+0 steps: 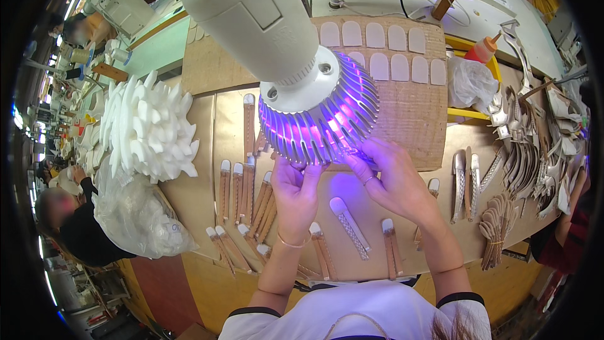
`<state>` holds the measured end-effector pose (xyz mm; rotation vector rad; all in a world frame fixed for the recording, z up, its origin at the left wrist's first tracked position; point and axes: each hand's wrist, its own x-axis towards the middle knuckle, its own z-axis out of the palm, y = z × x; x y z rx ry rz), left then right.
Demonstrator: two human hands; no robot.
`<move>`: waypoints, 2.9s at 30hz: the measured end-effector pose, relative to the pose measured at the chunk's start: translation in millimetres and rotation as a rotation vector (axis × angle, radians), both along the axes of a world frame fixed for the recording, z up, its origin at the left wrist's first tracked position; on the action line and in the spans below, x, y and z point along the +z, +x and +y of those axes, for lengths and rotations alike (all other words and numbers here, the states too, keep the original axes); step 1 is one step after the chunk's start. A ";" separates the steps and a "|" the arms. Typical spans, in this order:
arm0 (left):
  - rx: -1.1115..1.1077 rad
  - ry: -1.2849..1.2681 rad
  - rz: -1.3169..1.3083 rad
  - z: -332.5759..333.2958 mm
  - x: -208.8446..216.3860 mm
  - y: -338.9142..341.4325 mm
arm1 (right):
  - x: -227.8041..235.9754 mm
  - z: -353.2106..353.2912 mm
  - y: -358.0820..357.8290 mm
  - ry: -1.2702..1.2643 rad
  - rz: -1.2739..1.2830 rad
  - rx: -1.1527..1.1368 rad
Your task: The person repeatedly picks up small white foam pieces and wooden sticks, attaches them together, and places them under a UV lamp to cure. The person handles each unit one at a time, rotating and adjusting the pieces before setting them aside on the table.
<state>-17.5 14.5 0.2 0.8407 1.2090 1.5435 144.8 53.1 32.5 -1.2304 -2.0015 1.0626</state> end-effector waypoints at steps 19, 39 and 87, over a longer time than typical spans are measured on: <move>-0.068 -0.167 -0.251 -2.5 -6.8 -17.1 | -0.6 -0.3 4.0 0.073 -0.067 0.027; 0.021 -0.030 -0.171 -8.5 18.6 4.2 | 3.0 -4.2 1.6 -0.044 0.003 -0.015; 0.046 0.037 -0.071 -4.2 14.6 -0.6 | 11.0 -4.1 6.8 -0.116 0.090 0.022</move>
